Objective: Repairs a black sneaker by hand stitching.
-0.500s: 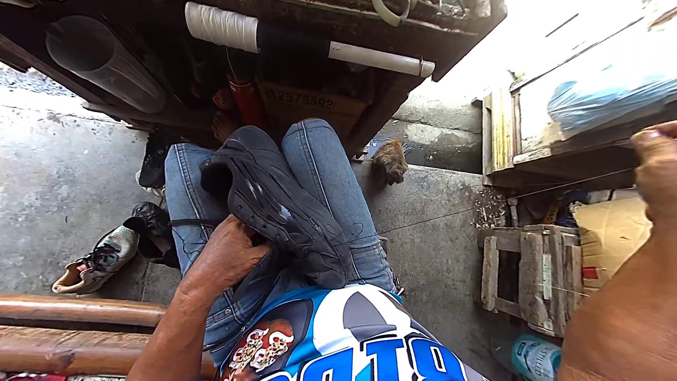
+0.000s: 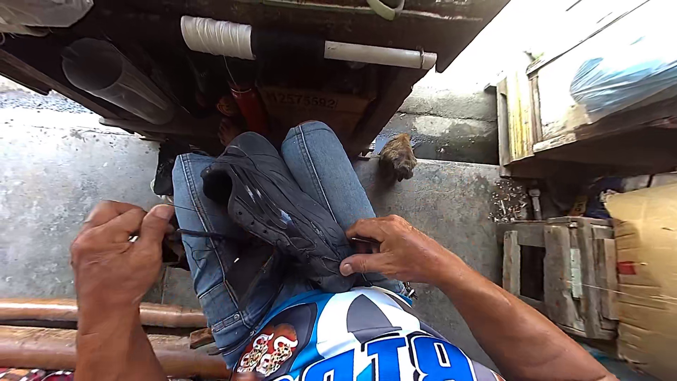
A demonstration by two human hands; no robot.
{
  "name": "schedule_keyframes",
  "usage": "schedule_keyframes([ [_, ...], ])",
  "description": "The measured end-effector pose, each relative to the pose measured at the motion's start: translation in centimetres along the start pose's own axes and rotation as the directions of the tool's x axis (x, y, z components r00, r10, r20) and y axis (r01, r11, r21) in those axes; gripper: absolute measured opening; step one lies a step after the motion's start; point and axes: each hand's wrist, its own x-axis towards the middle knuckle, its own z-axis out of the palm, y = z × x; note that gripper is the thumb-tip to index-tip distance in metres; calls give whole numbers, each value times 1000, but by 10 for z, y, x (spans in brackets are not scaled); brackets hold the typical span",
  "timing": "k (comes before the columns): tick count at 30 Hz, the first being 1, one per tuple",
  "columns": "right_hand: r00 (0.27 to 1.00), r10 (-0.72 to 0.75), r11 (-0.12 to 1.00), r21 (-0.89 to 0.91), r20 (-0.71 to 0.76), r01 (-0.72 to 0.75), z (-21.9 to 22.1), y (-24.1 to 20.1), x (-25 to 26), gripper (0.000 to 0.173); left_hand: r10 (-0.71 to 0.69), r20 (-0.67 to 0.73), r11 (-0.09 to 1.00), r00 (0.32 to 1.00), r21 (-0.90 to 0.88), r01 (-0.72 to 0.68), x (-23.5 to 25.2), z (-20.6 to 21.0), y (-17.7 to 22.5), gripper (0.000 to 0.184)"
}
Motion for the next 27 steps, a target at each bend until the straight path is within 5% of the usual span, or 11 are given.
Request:
schedule_keyframes([
  [2, 1000, -5, 1000, 0, 9, 5, -3, 1, 1, 48, 5, 6, 899, 1000, -439, -2, -4, -1, 12, 32],
  [4, 1000, -18, 1000, 6, -7, 18, -4, 1, 1, 46, 80, 78, 523, 994, -852, 25, -5, 4, 24, 32],
  [6, 999, -30, 999, 33, -17, 31, -5, 0, 3, 43, 118, 134, 168, 984, -979, 113, -6, 12, 39, 41],
  [8, 999, -52, 996, 72, -12, 53, -6, 1, 6, 41, 126, 175, 8, 976, -984, 175, -5, 19, 45, 45],
  [15, 995, -27, 987, 157, 98, 12, -6, 3, 16, 36, -230, 252, 111, 940, -953, 282, 20, 17, 9, 50],
  [21, 986, 32, 997, 61, 161, -43, -5, -3, 22, 35, -280, 188, 144, 941, -961, 235, 32, 10, -63, 54],
  [27, 991, 31, 998, 54, 127, -38, -7, -1, 17, 41, -203, 239, 190, 949, -942, 278, 15, 16, 16, 51],
])
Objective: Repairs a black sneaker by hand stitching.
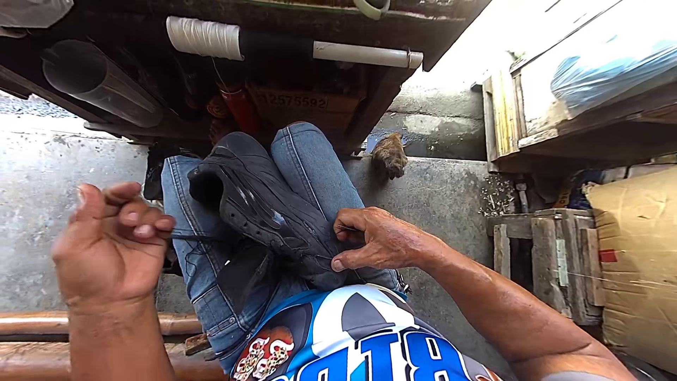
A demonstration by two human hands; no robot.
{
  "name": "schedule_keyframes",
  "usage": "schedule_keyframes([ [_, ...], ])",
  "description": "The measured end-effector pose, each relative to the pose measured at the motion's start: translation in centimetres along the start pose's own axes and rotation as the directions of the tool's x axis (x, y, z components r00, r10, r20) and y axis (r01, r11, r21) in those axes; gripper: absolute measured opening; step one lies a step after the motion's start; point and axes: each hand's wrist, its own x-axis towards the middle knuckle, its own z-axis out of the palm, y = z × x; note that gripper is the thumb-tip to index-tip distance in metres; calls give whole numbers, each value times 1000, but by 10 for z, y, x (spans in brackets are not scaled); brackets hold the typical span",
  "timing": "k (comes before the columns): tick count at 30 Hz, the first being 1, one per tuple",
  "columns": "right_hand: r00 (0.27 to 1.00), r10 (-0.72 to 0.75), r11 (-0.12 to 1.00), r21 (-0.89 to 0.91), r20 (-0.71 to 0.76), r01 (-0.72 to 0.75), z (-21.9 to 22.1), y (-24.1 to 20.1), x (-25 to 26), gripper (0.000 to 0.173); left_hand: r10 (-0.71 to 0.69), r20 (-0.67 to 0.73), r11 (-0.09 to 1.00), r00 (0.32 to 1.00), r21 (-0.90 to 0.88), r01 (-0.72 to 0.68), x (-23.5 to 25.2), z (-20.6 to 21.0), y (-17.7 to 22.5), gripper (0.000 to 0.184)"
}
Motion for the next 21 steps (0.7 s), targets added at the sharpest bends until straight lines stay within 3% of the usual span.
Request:
schedule_keyframes([
  [3, 982, -103, 993, 43, -160, 111, 6, 7, -8, 48, -94, 113, 991, 989, 106, 82, -31, 47, -23, 40],
  [6, 912, -152, 953, 189, -380, 237, 19, 24, -17, 40, -242, 153, 947, 958, 254, 199, -49, 85, -44, 55],
  [9, 865, -159, 931, 218, -476, 292, 33, 36, -26, 21, -302, 309, 907, 902, 384, 172, -45, 106, -49, 34],
  [11, 829, -201, 928, 169, -522, 331, 38, 36, -30, 21, -280, 331, 900, 901, 417, 127, -42, 108, -51, 27],
  [15, 870, -240, 956, 50, -431, 289, 27, 19, -36, 36, -179, 394, 902, 902, 431, -9, -40, 100, -48, 20],
  [21, 943, -255, 967, -44, -212, 252, 20, 1, -34, 38, -346, 378, 897, 859, 401, 185, -30, 87, -50, 20],
])
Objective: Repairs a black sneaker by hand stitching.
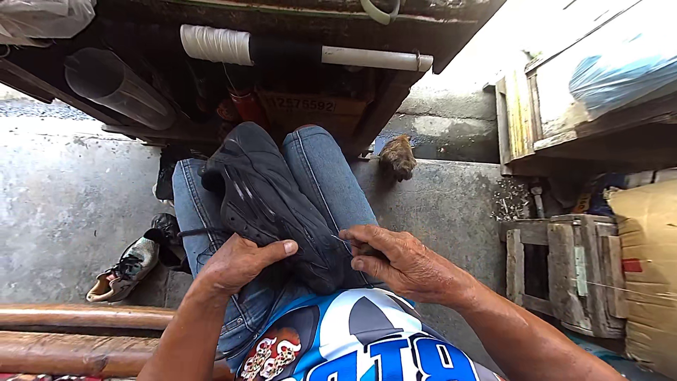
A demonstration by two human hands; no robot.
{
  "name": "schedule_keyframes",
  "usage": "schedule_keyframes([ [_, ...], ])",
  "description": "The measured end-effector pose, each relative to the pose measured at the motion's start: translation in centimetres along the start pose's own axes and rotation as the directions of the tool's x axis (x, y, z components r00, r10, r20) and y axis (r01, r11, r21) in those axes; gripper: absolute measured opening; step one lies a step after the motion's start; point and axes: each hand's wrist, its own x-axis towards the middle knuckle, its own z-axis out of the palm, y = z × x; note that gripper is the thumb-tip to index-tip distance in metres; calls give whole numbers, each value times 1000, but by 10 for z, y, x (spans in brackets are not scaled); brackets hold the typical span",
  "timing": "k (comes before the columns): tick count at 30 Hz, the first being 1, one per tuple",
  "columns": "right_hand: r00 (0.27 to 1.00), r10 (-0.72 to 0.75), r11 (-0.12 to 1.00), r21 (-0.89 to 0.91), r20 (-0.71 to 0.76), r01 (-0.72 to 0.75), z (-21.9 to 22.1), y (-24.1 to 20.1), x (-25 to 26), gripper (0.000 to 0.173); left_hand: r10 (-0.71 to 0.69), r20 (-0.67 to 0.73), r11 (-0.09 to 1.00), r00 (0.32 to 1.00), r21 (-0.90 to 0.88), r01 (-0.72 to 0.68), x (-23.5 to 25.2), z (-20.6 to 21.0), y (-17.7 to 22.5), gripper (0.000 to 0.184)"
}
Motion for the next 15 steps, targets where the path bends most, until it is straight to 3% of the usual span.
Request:
schedule_keyframes([
  [6, 997, -81, 997, -18, -8, 81, 1, 3, 4, 32, -64, 18, 998, 998, 31, 63, 2, 1, 1, 22],
  [15, 998, -64, 998, -24, 16, 65, 1, 5, 6, 32, -111, 26, 994, 993, 10, 111, 3, 2, 3, 17],
])
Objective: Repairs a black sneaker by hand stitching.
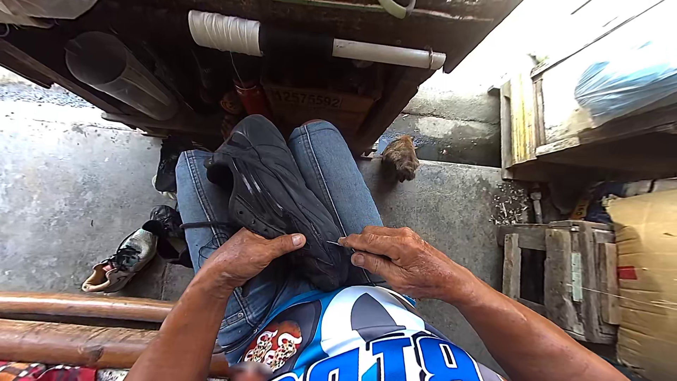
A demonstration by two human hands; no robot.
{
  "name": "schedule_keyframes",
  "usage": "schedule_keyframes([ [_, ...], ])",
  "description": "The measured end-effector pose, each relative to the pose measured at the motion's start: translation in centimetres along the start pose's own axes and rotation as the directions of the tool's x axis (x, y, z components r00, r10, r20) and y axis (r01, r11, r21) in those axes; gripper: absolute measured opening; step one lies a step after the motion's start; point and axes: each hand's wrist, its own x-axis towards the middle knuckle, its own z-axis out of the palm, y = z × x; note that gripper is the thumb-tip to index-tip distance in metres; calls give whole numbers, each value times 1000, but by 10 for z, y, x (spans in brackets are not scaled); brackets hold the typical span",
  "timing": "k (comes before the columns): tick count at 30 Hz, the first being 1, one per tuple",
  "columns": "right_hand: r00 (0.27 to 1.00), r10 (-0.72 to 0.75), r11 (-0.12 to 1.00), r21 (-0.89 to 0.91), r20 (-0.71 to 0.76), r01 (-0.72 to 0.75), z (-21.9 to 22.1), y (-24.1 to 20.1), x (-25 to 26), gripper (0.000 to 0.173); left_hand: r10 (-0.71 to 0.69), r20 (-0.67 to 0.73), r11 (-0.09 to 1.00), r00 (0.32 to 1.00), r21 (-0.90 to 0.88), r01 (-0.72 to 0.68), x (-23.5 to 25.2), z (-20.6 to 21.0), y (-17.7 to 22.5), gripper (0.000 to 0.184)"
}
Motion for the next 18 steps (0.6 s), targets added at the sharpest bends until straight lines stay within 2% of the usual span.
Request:
schedule_keyframes([
  [6, 999, 21, 998, -60, 36, -19, -5, -6, 3, 32, -5, 23, 1000, 1000, -3, 5, 1, 0, 0, 15],
  [12, 996, 37, 940, -342, 76, -8, -17, -24, 13, 33, -19, 31, 1000, 999, 21, 18, 0, 4, 4, 16],
  [18, 969, 34, 846, -524, 244, 102, -28, -34, 33, 29, -7, 46, 999, 999, 40, 5, 0, 8, 2, 15],
])
